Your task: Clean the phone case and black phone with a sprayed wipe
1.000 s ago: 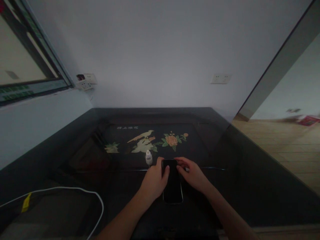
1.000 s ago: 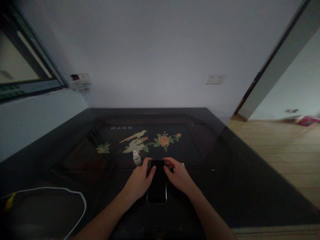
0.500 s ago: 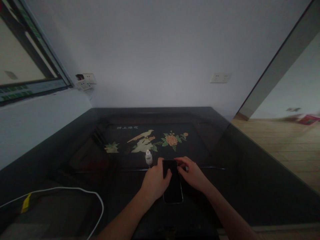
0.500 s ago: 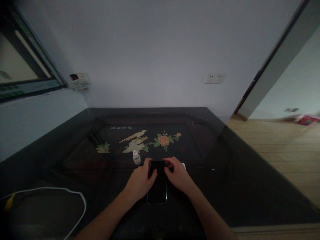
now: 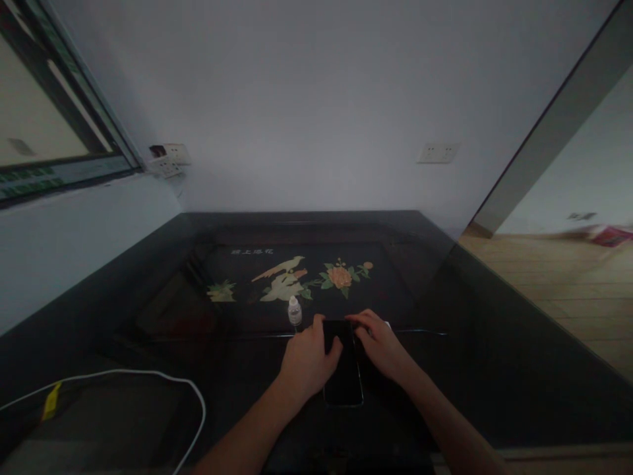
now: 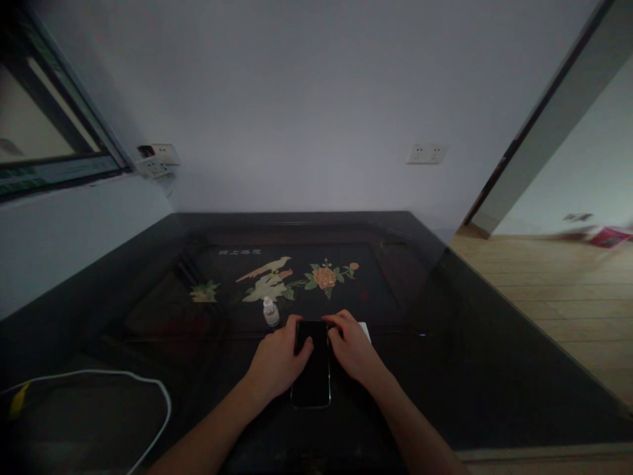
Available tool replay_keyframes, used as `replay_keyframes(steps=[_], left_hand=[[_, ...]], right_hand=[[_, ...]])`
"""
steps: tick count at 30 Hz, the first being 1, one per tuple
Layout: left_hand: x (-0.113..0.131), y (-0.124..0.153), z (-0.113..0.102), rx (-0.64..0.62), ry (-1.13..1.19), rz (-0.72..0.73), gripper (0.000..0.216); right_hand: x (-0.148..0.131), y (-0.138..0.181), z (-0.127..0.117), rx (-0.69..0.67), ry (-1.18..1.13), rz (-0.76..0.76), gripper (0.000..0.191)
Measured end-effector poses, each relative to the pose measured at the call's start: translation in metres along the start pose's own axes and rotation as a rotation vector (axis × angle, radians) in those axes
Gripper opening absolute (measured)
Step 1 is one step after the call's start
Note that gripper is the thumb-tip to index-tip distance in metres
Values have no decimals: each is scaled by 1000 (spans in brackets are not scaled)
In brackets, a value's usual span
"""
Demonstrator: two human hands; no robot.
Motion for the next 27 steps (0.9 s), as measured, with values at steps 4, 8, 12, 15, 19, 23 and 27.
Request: replay_keyframes(steps=[4,8,12,15,19,23,27], left_hand=[[-1,-1,0,4,18,-1,42],[-3,-1,2,17,16,13,41],[-4,-1,3,19,18,22,41],[-4,-1,2,16,18,19,42],[-4,-2,-1,16,32,15,44],[-2,0,-6,11,45,0,44],[-3,0,-7,-1,52,-9,43]], right_hand=[[0,0,0,-6,24,2,39],[-4,1,-1,-4,55,2,41],[-3,1,0,-2,59,-6,40],[-1,1,0,50,17,-6,36],[1,3,-4,142,-131,77,24],[-1,3,-14,170,-374,132,31],[5,1,-32,317,-439,107,38]])
Point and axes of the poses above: each hand's wrist, its own y-axis away from the middle knuckle, its own z-axis out of the palm, x = y × z, the point moved 3 cm from there along -y, towards the middle knuckle, and after that the axes turned 4 degrees about -z, right-handed, at the moved point
